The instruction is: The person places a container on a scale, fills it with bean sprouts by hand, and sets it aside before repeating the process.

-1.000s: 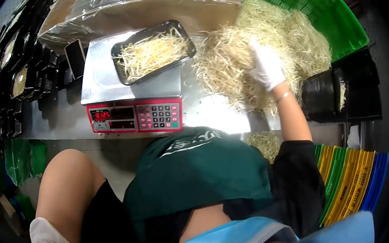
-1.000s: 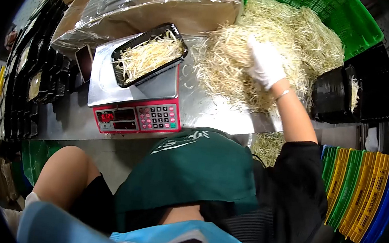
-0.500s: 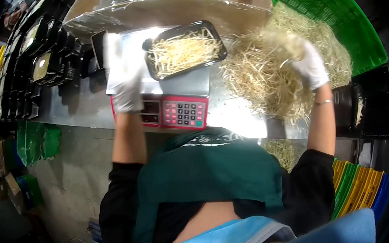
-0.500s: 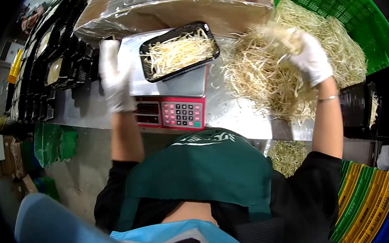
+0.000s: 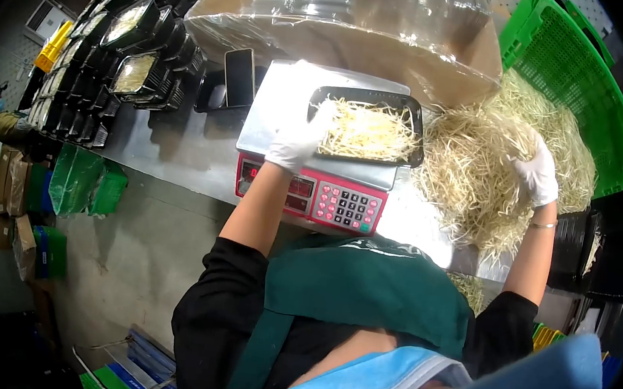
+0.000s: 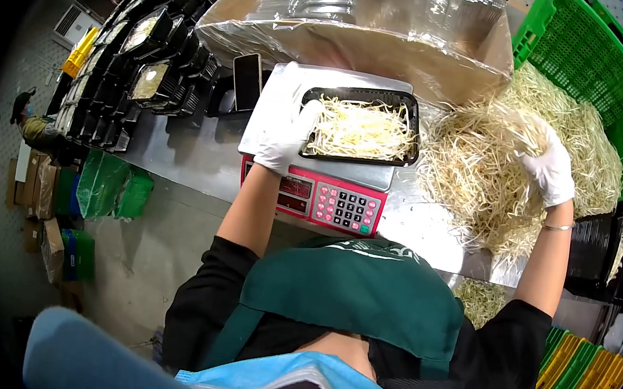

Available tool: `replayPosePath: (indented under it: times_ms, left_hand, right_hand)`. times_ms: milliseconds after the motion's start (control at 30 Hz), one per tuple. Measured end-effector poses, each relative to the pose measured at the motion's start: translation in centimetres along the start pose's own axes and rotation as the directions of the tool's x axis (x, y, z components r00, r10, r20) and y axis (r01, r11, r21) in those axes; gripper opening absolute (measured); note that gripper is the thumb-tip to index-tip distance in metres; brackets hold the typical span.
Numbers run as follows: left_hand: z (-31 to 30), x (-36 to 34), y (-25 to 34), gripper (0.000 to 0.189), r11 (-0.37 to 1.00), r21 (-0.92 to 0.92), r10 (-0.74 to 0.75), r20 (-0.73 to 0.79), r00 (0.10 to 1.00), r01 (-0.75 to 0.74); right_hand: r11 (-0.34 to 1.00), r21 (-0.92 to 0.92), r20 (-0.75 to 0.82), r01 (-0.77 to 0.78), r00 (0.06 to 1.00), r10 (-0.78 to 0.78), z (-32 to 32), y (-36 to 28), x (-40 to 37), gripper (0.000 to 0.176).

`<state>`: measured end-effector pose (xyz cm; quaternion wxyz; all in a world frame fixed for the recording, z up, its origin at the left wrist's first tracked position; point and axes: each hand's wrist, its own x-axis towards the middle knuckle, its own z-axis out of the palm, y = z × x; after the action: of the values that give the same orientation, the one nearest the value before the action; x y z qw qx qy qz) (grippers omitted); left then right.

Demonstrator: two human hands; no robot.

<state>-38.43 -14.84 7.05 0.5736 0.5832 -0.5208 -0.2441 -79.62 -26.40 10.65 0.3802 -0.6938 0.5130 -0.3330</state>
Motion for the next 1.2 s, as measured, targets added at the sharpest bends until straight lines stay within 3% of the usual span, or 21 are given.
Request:
replayPosePath:
  times_ms: [67,133,167,233,333,367,400,433,467,500,567,600,633,700,800,900,967,1067,1133,1167,1200]
  left_hand:
    - [1.2,0.1,3.8,0.057,0.859,0.344,0.315,0.228,0.921,-0.379]
    - [2.5,0.6,3.1,0.060,0.572,0.647,0.131,0.535,0.834,-0.505]
    - [3.2,0.7,2.6,0.062,0.454,0.683,0.032,0.630,0.776,-0.573]
    - [2.6,1.3,2.3,0.063,0.485,0.659,0.010,0.652,0.758,-0.574]
    - [1.4,1.6,1.3,0.063,0.502,0.609,0.037,0.695,0.718,-0.614]
    - [1.1,1.7,1.6,0.060,0.551,0.585,0.024,0.702,0.712,-0.595]
    - [1.6,1.5,1.1,0.059,0.563,0.552,0.068,0.710,0.701,-0.615]
    - [1.3,1.6,0.9,0.058,0.561,0.557,0.099,0.689,0.718,-0.612]
    - [1.5,1.6,0.9,0.058,0.562,0.558,0.099,0.687,0.720,-0.610]
    - [1.6,1.6,0.9,0.058,0.612,0.516,0.141,0.674,0.725,-0.599]
    - [1.3,1.4,1.7,0.058,0.654,0.491,0.175,0.642,0.746,-0.576]
    - [1.2,1.2,2.6,0.056,0.602,0.462,0.322,0.606,0.727,-0.652]
    - [1.0,1.0,3.9,0.056,0.535,0.439,0.459,0.566,0.684,-0.722]
    - [-0.1,0.9,5.4,0.057,0.456,0.507,0.482,0.550,0.682,-0.732]
    - [-2.4,1.7,2.7,0.049,0.839,0.383,0.352,0.157,0.923,-0.386]
    - [-1.0,3.7,-5.4,0.029,0.895,-0.386,0.160,-0.185,0.970,-0.221]
    - [-1.4,4.5,-3.0,0.024,0.967,-0.236,-0.088,0.058,0.994,0.100]
    - [-0.3,2.5,-0.5,0.051,0.805,0.489,0.229,0.266,0.937,-0.335]
    - [-0.3,2.0,0.6,0.087,0.686,0.555,0.267,0.410,0.872,-0.471]
    - [-0.3,2.1,0.6,0.087,0.696,0.539,0.267,0.419,0.868,-0.474]
    - [-0.3,2.2,0.7,0.089,0.751,0.448,0.275,0.455,0.847,-0.485]
  right_hand:
    - [0.945,-0.327,0.034,-0.011,0.999,0.024,2.1,-1.3,0.1,0.061]
    - [0.722,-0.657,0.116,0.217,0.975,-0.188,4.8,0.2,0.1,0.068]
    - [0.601,-0.799,0.085,0.021,0.993,0.078,6.0,-1.8,-0.3,0.067]
    - [0.391,-0.881,0.021,0.266,0.847,-0.531,6.7,-0.2,-1.3,0.061]
    - [0.270,-0.944,0.120,0.187,0.961,-0.247,5.3,1.2,-1.7,0.056]
    - [0.263,-0.952,0.097,0.155,0.971,-0.219,4.7,1.3,-1.6,0.056]
    - [0.826,-0.562,0.084,0.055,0.996,-0.010,3.3,1.3,-1.9,0.054]
    - [0.986,0.092,0.202,-0.136,0.973,0.115,3.3,0.2,-1.2,0.052]
    - [0.880,-0.469,0.227,-0.072,0.953,0.199,2.5,-3.8,-1.1,0.047]
    - [0.880,-0.471,0.237,-0.062,0.952,0.194,1.8,-3.2,-1.0,0.047]
    - [0.989,0.020,0.209,0.147,0.967,-0.148,0.7,-2.6,-0.6,0.045]
    - [0.991,0.131,0.224,-0.042,0.975,0.012,0.3,-3.4,-0.5,0.048]
    - [0.962,0.272,0.245,0.038,0.963,-0.107,0.6,-4.0,0.0,0.050]
    - [0.986,-0.137,0.172,0.093,0.983,-0.069,2.3,-8.9,-0.2,0.049]
    - [0.800,-0.417,0.241,0.430,0.902,-0.359,7.1,-14.9,-0.1,0.037]
    - [0.557,-0.555,0.479,0.618,0.785,-0.394,13.7,-17.9,1.4,0.029]
    - [0.373,-0.631,0.559,0.681,0.732,-0.390,19.7,-17.0,1.7,0.025]
    - [0.364,-0.725,0.596,0.585,0.797,-0.093,25.2,-17.8,2.0,0.025]
    - [0.807,0.115,0.473,0.579,0.683,-0.557,25.7,-13.8,3.8,0.037]
    - [0.817,0.101,0.473,0.568,0.695,-0.542,24.9,-15.2,3.4,0.037]
    - [0.729,-0.290,0.627,0.620,0.699,-0.345,23.3,-16.8,2.9,0.053]
